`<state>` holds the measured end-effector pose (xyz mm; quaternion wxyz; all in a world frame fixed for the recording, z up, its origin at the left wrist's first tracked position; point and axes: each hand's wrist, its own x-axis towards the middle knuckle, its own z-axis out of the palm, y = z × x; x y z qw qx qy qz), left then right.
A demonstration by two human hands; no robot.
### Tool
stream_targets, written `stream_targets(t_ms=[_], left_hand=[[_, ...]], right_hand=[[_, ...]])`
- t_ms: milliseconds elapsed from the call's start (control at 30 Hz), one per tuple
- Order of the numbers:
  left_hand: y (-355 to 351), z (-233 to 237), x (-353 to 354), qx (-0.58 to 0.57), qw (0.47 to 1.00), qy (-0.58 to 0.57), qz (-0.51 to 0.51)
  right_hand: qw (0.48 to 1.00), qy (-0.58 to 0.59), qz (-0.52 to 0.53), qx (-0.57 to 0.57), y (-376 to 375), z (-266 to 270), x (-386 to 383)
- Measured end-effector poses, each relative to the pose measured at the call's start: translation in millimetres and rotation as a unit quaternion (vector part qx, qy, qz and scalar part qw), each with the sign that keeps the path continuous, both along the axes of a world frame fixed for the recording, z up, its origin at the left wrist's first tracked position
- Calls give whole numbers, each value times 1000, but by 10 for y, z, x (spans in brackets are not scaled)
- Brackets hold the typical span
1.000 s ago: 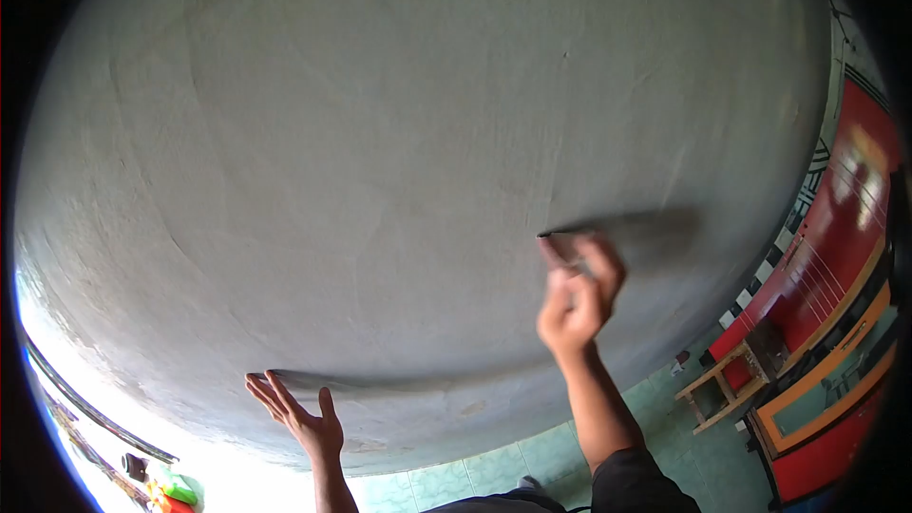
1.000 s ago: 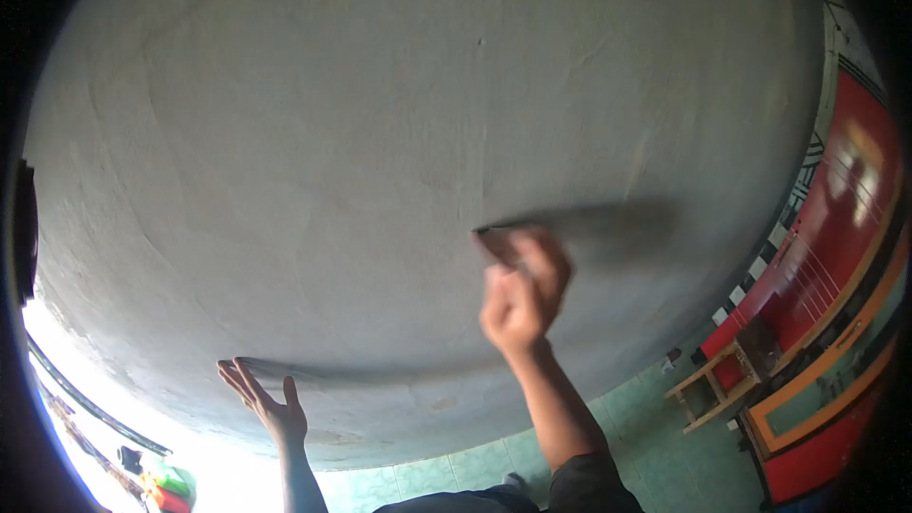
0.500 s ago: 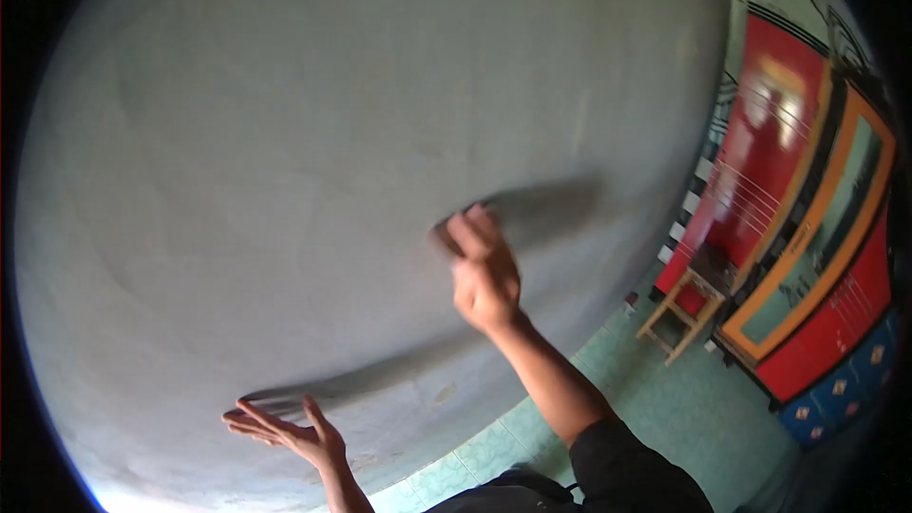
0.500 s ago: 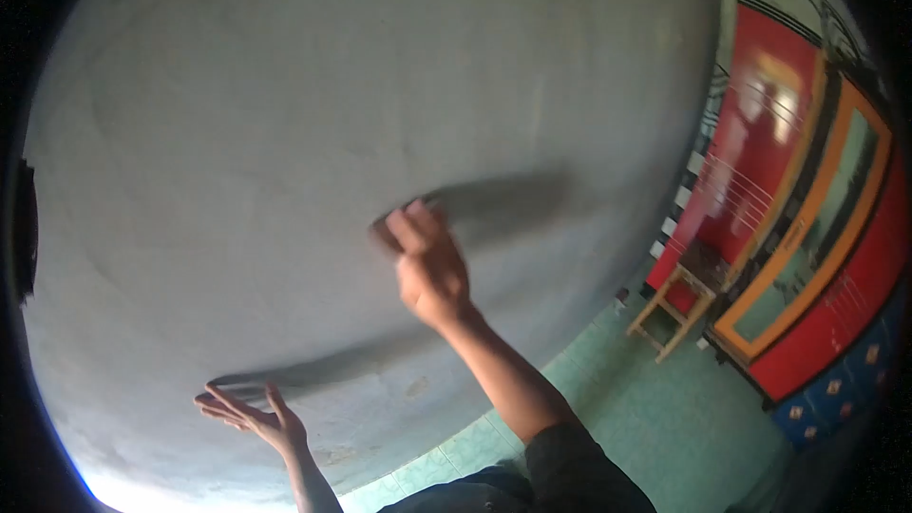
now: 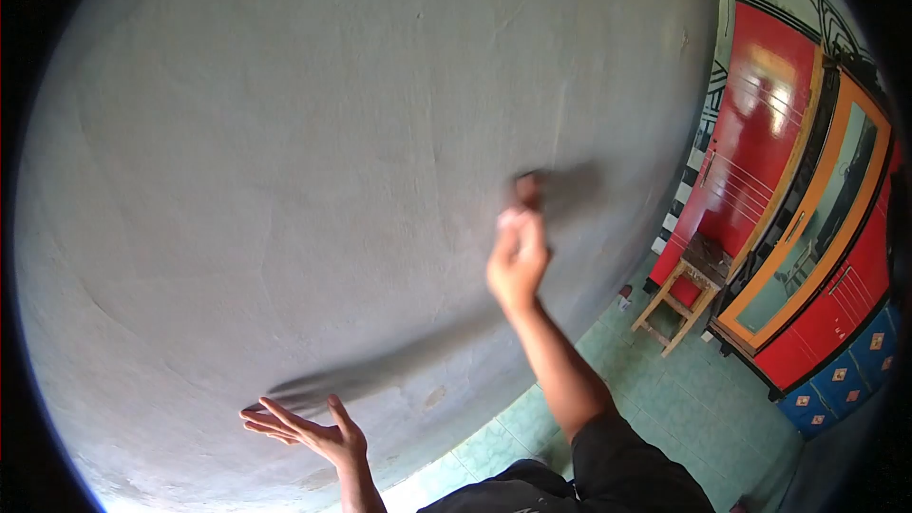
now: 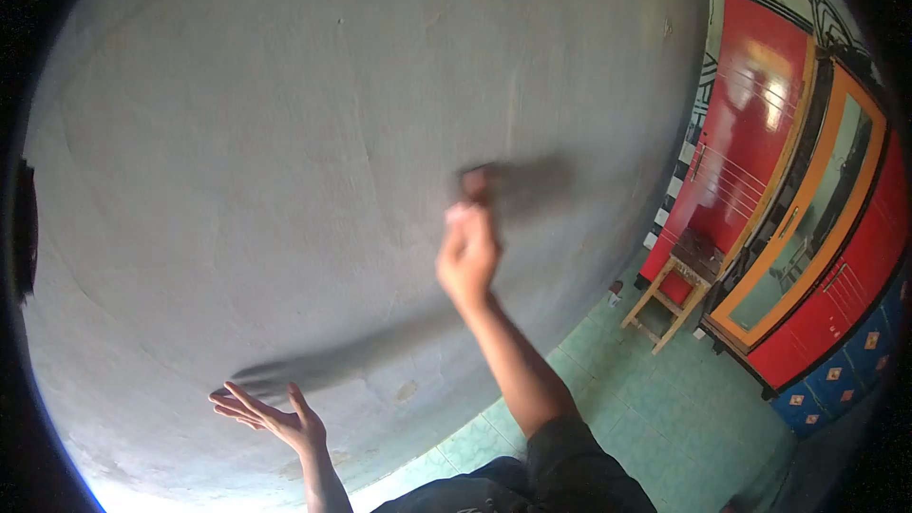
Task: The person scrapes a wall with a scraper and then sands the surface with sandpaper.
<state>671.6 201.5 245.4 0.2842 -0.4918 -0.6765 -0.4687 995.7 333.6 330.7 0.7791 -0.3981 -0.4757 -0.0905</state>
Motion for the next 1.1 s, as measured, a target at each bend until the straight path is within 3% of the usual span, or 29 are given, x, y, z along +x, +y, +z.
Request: stream_targets(t_ms=[33,67,133,167,200,267,333,400,467,500,533,567,600,633,700,733,767,800,867,933,967,1000,1067,1100], left_hand=[[-56,103,124,-5,1000,8,2],[-107,196,229,-12,1000,17,5],[-163,328,356,-2,1000,26,-3],[-157,327,363,-2,1000,28,2],[-122,260,309,-4,1000,26,7],[-107,230,339,-1,1000,-8,0],[-80,268,482,2,998,-56,-10],[-53,384,734,9,999,-43,-15],[-69,381,906,4,1000,-16,-12],[-4,300,980,0,1000,-11,-5],[-16,367,1048,-6,1000,-4,-5],[17,309,1094,-12,1000,-1,-4],[59,243,1142,-18,1000,0,-1],[100,199,1186,-17,1000,4,3],[233,81,1262,-30,999,-4,12],[279,74,1314,-34,999,-6,16],[320,65,1360,-31,999,5,17],[383,55,1416,-29,999,0,25],[415,8,1464,-34,999,-4,43],[411,-32,1427,-41,998,-6,44],[414,-49,1428,-40,998,-6,42],[453,-120,1394,-38,999,-9,36],[480,-159,1413,-46,997,-3,62],[499,-181,1438,-44,997,-5,67]], right_hand=[[981,-163,-53,90,-187,189,-139],[948,-289,23,135,-270,267,-149],[947,-312,22,71,-265,300,136],[951,-263,-63,153,-82,365,417],[993,-117,-34,0,152,-58,633],[991,110,-81,-10,327,209,1029],[990,103,-92,-9,401,136,1095],[991,-60,-92,74,240,193,787],[953,-276,-31,120,64,144,780],[951,-290,-33,104,114,58,873],[955,-245,-69,151,274,99,1153],[991,-102,-53,67,436,-98,1369],[998,43,-32,-20,579,-252,1556],[989,138,-46,-38,661,-192,1745],[981,154,-107,41,848,-156,1818],[992,104,-67,-18,683,-145,1625],[998,-15,-50,46,624,-179,1485],[985,-135,-17,109,564,-214,1344],[936,-335,23,108,506,-341,1409],[965,-221,-13,142,887,-556,1791],[992,-79,-36,96,946,-566,1920],[994,89,43,40,989,-589,1997],[994,61,-87,28,990,-497,2045],[996,-12,-83,44,922,-480,1939]])
